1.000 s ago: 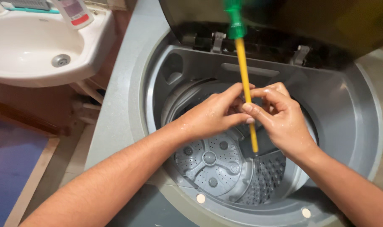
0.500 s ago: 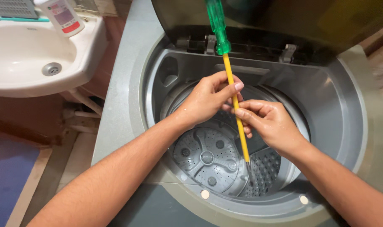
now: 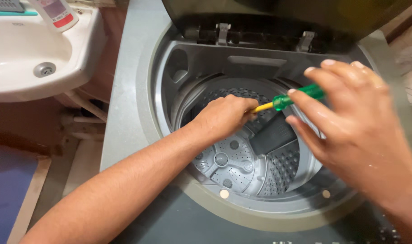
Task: The person rinses a washing machine lint filter under the sink tap and sets it aside, then uses a screwdriver to unscrew the central pulsator inside the washer drum. They lift the pulsator out, place it on the floor, and continue unscrewing its center screw with the screwdriver.
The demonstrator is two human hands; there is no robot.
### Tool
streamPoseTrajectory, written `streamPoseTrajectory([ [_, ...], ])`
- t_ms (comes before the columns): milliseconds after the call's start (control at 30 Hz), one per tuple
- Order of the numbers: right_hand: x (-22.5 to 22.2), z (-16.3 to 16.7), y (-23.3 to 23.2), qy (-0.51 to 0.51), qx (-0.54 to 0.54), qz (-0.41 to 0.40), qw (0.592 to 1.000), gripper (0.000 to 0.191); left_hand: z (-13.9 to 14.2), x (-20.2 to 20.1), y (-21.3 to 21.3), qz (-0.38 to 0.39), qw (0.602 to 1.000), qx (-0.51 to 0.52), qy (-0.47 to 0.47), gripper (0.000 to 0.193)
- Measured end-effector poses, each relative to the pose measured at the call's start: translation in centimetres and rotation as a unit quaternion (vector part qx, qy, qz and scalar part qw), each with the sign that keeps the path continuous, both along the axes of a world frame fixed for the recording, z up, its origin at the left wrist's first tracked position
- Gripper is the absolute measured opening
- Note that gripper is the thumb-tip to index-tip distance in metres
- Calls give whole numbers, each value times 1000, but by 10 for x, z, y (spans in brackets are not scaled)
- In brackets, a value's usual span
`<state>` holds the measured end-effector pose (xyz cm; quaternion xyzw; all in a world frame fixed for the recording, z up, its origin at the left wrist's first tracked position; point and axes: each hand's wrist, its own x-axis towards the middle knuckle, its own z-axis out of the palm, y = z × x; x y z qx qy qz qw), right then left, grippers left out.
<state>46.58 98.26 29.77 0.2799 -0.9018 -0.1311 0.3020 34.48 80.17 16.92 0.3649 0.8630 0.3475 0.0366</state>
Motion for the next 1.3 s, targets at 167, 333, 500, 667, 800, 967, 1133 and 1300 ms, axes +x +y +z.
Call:
streamPoseTrajectory([
  [167,-18,-9,9,-211,253,-213,920,33,-6,7,13,0,997,-66,29,16],
  [333,-41,-14,42,-397,216,-186,872,23,-6,11,39,7,997,-62,49,17],
  [500,-81,-37,77,-436,199,-91,873,30,10,13,35,86,990,-111,-4,41],
  [667,-120,-82,87,-445,207,14,871,24,-2,31,43,229,945,-232,-10,46],
  [800,-139,-107,88,-450,207,40,868,35,-18,32,50,291,918,-270,-4,46],
  [967,-146,-118,92,-464,229,19,855,33,-21,13,48,316,919,-235,3,47],
  [1133,-145,-117,88,-491,252,19,834,33,-16,19,43,357,895,-260,-66,45],
  [1300,-148,-117,97,-467,314,34,826,27,-12,21,34,399,842,-357,-59,47],
])
